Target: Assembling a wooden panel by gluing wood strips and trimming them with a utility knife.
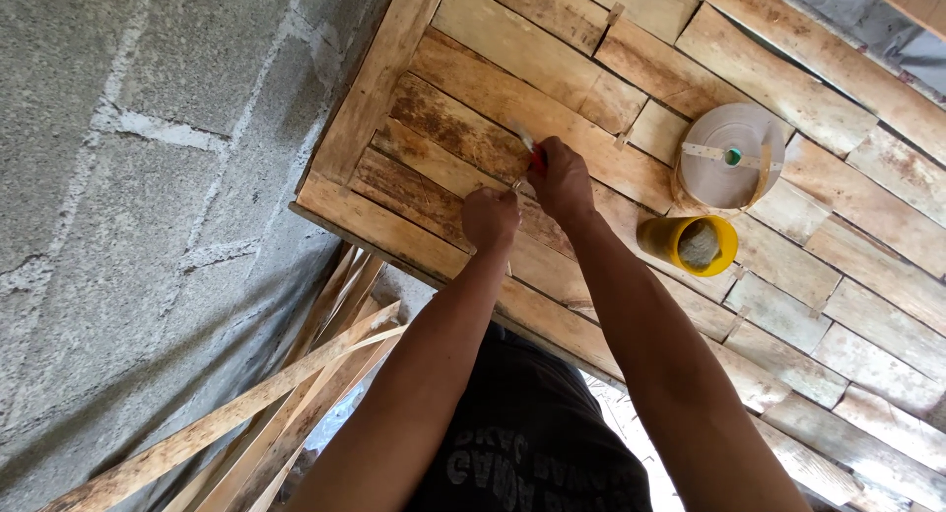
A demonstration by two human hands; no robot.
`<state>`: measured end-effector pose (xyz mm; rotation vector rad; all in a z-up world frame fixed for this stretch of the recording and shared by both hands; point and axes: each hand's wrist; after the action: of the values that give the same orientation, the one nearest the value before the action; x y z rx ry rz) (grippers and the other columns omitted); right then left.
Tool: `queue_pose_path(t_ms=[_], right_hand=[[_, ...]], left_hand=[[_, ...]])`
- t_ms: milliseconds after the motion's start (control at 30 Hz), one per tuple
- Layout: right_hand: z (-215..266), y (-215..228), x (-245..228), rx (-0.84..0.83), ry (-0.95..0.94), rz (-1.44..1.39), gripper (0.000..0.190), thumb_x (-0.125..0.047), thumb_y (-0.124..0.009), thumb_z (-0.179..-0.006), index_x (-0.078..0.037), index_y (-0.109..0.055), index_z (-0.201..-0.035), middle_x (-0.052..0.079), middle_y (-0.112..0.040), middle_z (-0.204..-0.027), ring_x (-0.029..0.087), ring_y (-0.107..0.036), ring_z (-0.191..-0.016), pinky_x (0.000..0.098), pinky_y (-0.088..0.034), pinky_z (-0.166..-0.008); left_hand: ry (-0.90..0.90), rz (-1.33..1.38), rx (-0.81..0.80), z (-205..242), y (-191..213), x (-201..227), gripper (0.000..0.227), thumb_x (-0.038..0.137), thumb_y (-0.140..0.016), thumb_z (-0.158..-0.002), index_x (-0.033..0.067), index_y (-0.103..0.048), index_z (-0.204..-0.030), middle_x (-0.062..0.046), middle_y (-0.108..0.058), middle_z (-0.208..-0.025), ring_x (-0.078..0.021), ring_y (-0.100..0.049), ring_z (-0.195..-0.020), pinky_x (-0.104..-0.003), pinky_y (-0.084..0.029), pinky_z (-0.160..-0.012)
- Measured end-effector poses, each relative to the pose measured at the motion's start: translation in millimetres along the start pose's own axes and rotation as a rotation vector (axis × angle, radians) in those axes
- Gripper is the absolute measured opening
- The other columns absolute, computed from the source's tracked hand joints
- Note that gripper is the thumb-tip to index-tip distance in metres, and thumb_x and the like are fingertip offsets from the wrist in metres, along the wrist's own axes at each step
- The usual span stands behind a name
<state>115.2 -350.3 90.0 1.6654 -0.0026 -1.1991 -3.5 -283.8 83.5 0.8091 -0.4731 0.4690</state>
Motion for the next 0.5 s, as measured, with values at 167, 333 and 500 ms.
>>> queue_pose_path(t_ms=[167,333,500], right_hand=[[1.6,4.8,-4.4,0.028,-0.135,-0.103,0.024,-0.016,-0.074,-0.088,-0.005,-0.061,-0.104,0.022,-0.07,-0.092,0.042,-0.069,-0.087,0.048,-0.055,-0.076],[3.8,4.0,-9.0,0.037,-0.038,-0.056,0.03,-0.014,-0.08,-0.083,-0.005,-0.061,-0.105,0.021,-0.068,-0.095,0.043,-0.066,-0.087,0.0504,-0.053,-0.075],[-0.2,8.2,-22.3,-0.033,-0.147,0.005,0.041,-0.02,-0.087,-0.072,-0.007,-0.061,-0.1,0.018,-0.067,-0.097,0.042,-0.066,-0.09,0.0518,-0.051,-0.075]], left_hand=[[-0.021,0.015,0.006,1.1,0.1,-0.6,0.033,0.03,-0.07,-0.091,0.0104,-0.076,-0.065,-0.005,-0.072,-0.059,-0.0198,-0.068,-0.049,-0.04,-0.056,-0.06],[0.03,-0.012,-0.027,7.4,10.7,11.9,0.04,0.037,-0.072,-0.092,0.0092,-0.077,-0.064,-0.006,-0.071,-0.058,-0.0214,-0.068,-0.049,-0.04,-0.056,-0.061],[-0.048,-0.205,-0.083,8.0,24.6,22.6,0.05,0.044,-0.071,-0.095,0.0059,-0.076,-0.063,-0.008,-0.072,-0.06,-0.0216,-0.069,-0.053,-0.039,-0.057,-0.06]])
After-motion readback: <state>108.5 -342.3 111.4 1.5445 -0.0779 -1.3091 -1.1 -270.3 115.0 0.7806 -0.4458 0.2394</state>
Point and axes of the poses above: each hand's wrist, its own z-axis away from the middle knuckle, its own y-axis out of the back of the hand, x = y × z
